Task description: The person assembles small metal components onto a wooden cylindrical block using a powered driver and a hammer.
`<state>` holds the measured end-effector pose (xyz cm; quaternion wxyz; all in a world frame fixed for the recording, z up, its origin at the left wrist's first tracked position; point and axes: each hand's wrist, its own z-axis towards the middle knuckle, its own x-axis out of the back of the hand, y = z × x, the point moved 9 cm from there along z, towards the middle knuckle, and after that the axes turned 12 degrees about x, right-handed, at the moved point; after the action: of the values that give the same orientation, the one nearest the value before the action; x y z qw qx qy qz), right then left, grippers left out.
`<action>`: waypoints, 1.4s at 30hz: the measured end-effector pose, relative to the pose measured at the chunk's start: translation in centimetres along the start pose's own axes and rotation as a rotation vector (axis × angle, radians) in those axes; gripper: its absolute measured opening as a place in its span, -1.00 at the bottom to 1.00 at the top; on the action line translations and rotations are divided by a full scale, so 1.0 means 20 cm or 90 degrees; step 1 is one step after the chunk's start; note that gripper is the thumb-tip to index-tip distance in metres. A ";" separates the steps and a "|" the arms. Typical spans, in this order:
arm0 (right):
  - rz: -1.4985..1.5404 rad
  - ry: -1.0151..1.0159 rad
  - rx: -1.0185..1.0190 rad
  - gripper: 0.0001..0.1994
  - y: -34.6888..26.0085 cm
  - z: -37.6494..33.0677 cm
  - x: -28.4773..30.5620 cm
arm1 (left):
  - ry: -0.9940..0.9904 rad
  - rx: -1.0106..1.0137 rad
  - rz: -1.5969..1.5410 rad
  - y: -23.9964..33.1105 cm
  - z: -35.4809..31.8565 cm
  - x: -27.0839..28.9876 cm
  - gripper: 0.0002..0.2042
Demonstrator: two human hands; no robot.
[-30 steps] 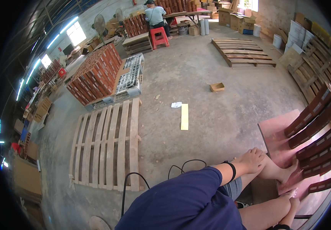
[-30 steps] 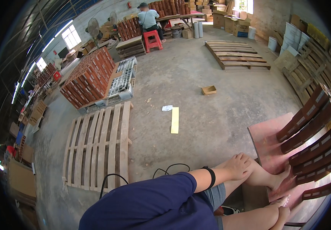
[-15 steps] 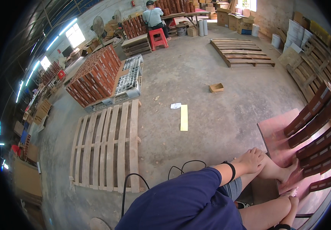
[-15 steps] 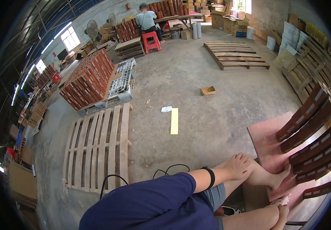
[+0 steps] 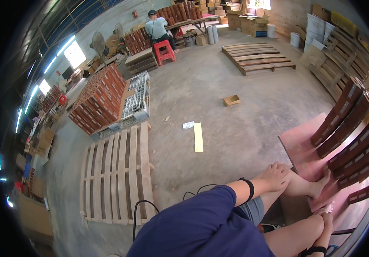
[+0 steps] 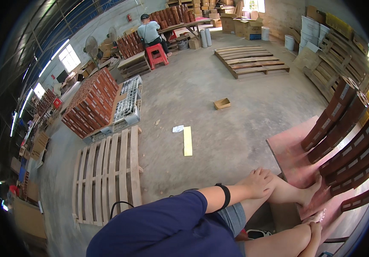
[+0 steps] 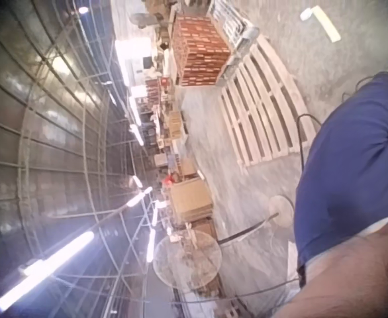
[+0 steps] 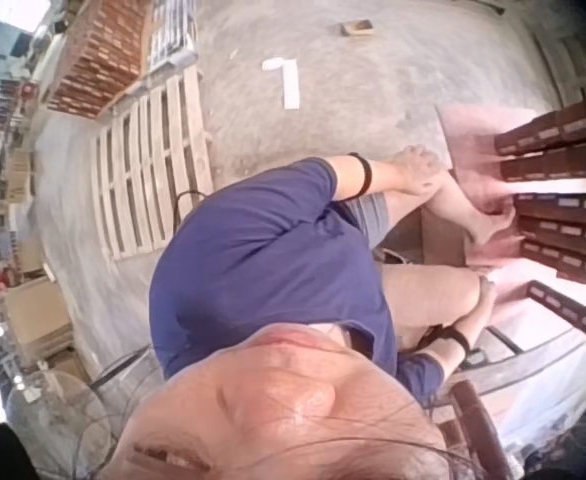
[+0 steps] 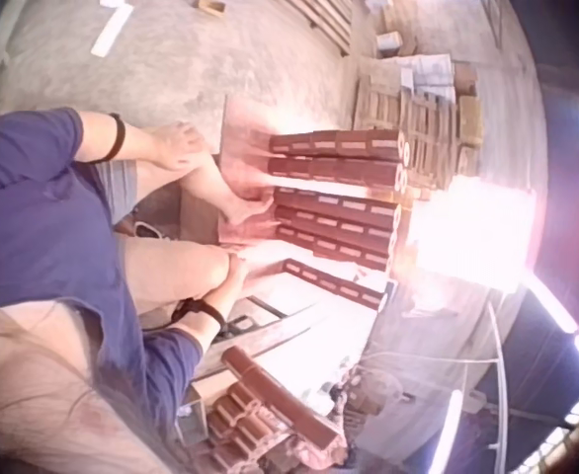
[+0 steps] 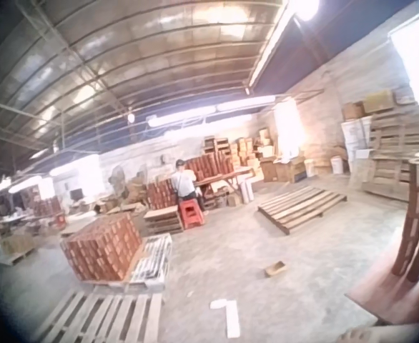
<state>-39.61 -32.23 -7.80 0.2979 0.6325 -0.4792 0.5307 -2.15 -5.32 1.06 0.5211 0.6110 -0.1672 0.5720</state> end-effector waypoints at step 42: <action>-0.013 0.276 -0.086 -0.25 0.46 0.14 -0.33 | -0.052 0.018 0.076 -0.03 0.02 -0.03 -0.47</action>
<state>-46.87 -36.05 -16.08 0.4406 0.4871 -0.4322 0.6180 -1.63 -5.58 0.23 0.4700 0.6303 -0.2166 0.5787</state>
